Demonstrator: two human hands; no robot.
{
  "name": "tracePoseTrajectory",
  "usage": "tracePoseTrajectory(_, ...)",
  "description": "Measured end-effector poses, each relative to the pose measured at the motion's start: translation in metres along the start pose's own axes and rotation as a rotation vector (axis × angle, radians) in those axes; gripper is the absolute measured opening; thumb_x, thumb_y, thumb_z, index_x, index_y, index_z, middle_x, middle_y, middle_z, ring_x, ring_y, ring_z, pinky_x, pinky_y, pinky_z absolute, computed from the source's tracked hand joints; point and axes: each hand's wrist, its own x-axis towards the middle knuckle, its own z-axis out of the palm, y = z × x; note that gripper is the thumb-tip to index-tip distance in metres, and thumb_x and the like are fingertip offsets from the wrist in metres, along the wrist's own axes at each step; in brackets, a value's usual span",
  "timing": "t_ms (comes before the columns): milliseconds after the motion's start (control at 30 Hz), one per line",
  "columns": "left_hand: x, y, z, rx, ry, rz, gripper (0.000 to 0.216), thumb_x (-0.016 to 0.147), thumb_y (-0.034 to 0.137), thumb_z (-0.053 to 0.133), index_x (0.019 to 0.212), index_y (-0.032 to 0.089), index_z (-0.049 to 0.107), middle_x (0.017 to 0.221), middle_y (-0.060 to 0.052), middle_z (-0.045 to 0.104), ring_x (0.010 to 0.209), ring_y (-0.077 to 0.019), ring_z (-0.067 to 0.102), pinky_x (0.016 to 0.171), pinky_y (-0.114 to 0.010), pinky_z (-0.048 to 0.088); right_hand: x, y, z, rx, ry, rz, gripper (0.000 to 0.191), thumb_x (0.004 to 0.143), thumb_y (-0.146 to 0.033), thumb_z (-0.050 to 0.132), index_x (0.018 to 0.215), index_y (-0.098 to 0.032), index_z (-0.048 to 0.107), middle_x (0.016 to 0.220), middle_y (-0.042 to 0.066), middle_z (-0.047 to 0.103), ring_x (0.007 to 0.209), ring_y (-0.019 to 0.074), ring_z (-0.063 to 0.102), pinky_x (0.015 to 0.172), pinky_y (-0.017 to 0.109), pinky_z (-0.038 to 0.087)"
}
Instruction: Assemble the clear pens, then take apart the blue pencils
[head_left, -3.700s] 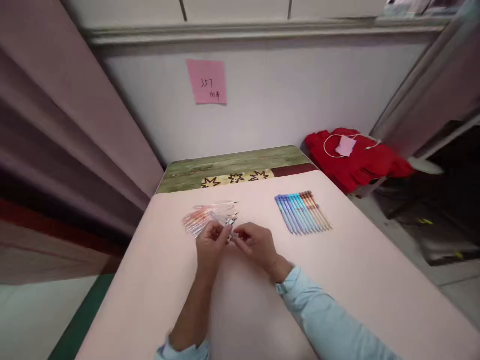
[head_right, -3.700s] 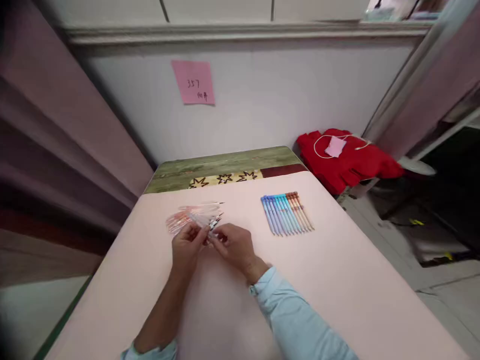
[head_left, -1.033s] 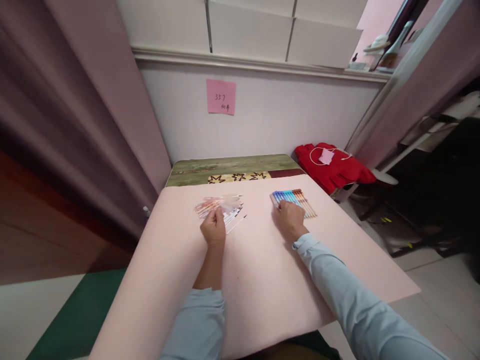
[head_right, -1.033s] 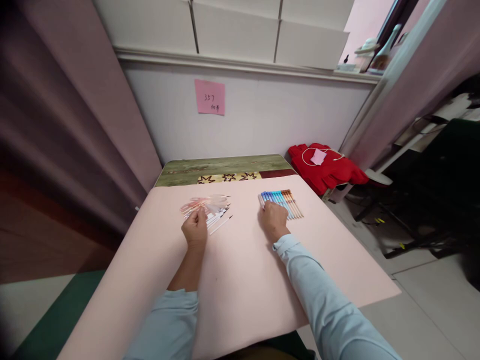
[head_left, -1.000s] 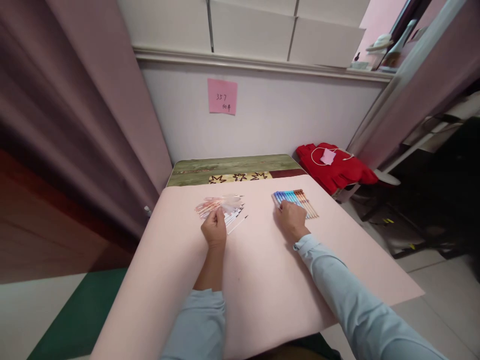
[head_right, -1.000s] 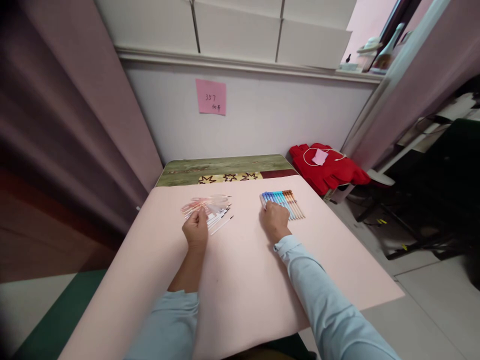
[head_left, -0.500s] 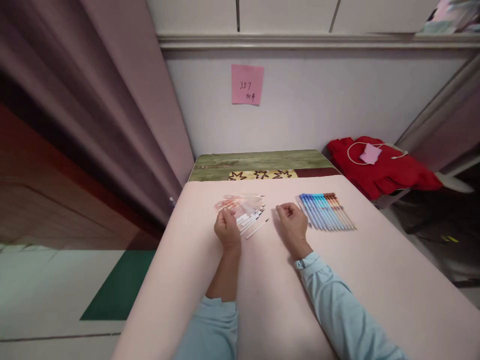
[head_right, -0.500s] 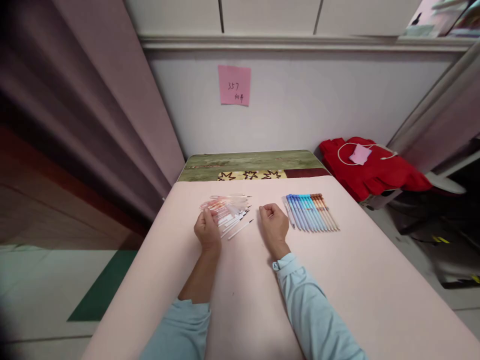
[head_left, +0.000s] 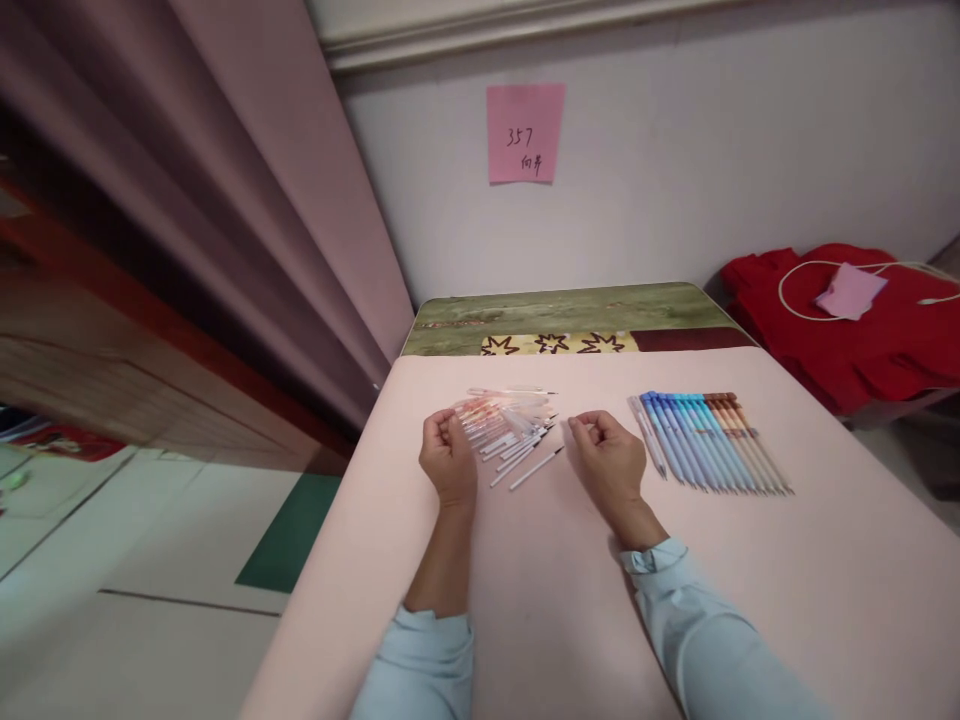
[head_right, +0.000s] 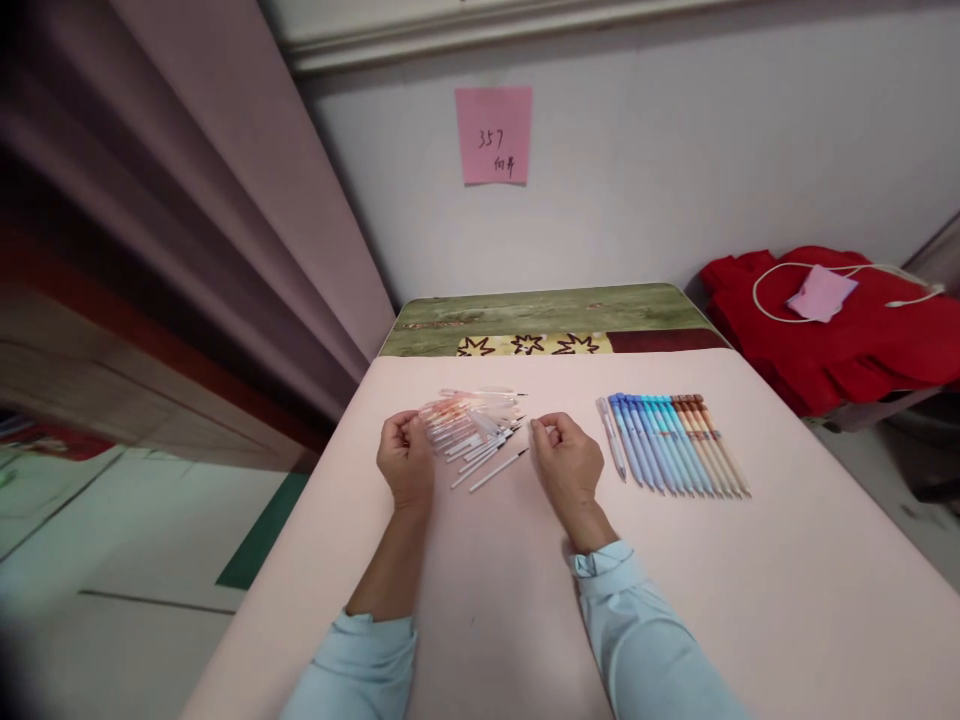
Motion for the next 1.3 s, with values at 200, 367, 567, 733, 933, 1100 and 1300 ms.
tracePoseTrajectory(200, 0.005, -0.015, -0.005, -0.026, 0.027, 0.024, 0.016, 0.081, 0.023, 0.054, 0.088, 0.019, 0.068, 0.093, -0.005, 0.067, 0.082, -0.0158, 0.061, 0.076, -0.027, 0.049, 0.0, -0.001, 0.001, 0.028, -0.013, -0.03, 0.03, 0.084, -0.051, 0.061, 0.08, -0.023, 0.072, 0.051, -0.005, 0.053, 0.051, 0.0132, 0.052, 0.053, 0.025, 0.031)
tracePoseTrajectory(367, 0.009, -0.027, -0.009, -0.07, 0.109, -0.029, 0.021, 0.076, 0.014, 0.05, 0.086, 0.019, 0.068, 0.092, -0.003, 0.068, 0.088, -0.0165, 0.062, 0.085, -0.03, 0.049, 0.001, -0.002, 0.0, 0.063, -0.006, -0.024, 0.031, 0.084, -0.051, 0.061, 0.079, -0.023, 0.072, 0.051, -0.005, 0.052, 0.051, 0.0129, 0.052, 0.054, 0.024, 0.032)
tracePoseTrajectory(567, 0.003, -0.02, -0.005, -0.101, 0.078, -0.049, 0.016, 0.08, 0.019, 0.054, 0.087, 0.018, 0.068, 0.091, -0.003, 0.068, 0.087, -0.0168, 0.062, 0.082, -0.03, 0.05, 0.0, -0.004, 0.001, 0.07, -0.003, -0.043, 0.03, 0.085, -0.049, 0.061, 0.08, -0.022, 0.072, 0.051, -0.005, 0.054, 0.05, 0.013, 0.052, 0.053, 0.024, 0.032)
tracePoseTrajectory(733, -0.008, 0.0, -0.003, 0.023, -0.045, 0.22, 0.014, 0.086, 0.024, 0.056, 0.09, 0.019, 0.069, 0.091, -0.003, 0.066, 0.085, -0.0161, 0.06, 0.08, -0.029, 0.048, 0.003, -0.003, -0.001, 0.065, -0.156, -0.149, 0.022, 0.086, -0.043, 0.064, 0.081, -0.024, 0.073, 0.056, -0.004, 0.058, 0.054, 0.0127, 0.055, 0.054, 0.024, 0.034)
tracePoseTrajectory(933, -0.007, 0.002, -0.002, 0.135, -0.091, 0.331, 0.016, 0.09, 0.03, 0.056, 0.088, 0.019, 0.068, 0.088, -0.004, 0.066, 0.086, -0.0179, 0.06, 0.08, -0.031, 0.049, 0.005, 0.002, -0.003, 0.065, -0.546, -0.504, 0.01, 0.077, -0.03, 0.078, 0.086, -0.029, 0.076, 0.086, -0.002, 0.071, 0.073, 0.0132, 0.065, 0.065, 0.024, 0.043)
tracePoseTrajectory(1100, -0.007, -0.002, 0.002, 0.354, -0.266, 0.531, 0.023, 0.09, 0.029, 0.057, 0.108, 0.024, 0.071, 0.118, -0.009, 0.065, 0.113, -0.0257, 0.056, 0.1, -0.044, 0.042, 0.004, 0.003, -0.002, 0.004, -0.591, -0.572, 0.012, 0.076, -0.028, 0.08, 0.087, -0.031, 0.076, 0.092, -0.002, 0.072, 0.078, 0.0141, 0.067, 0.066, 0.024, 0.044)
tracePoseTrajectory(1300, -0.019, -0.001, 0.011, 0.667, -0.43, 0.635, 0.042, 0.092, 0.021, 0.051, 0.131, 0.033, 0.061, 0.159, -0.008, 0.034, 0.141, -0.0362, 0.032, 0.11, -0.061, 0.025, 0.004, 0.0, -0.001, 0.064, -0.574, -0.501, 0.004, 0.078, -0.027, 0.078, 0.081, -0.027, 0.075, 0.084, -0.002, 0.07, 0.072, 0.0125, 0.065, 0.064, 0.023, 0.043)
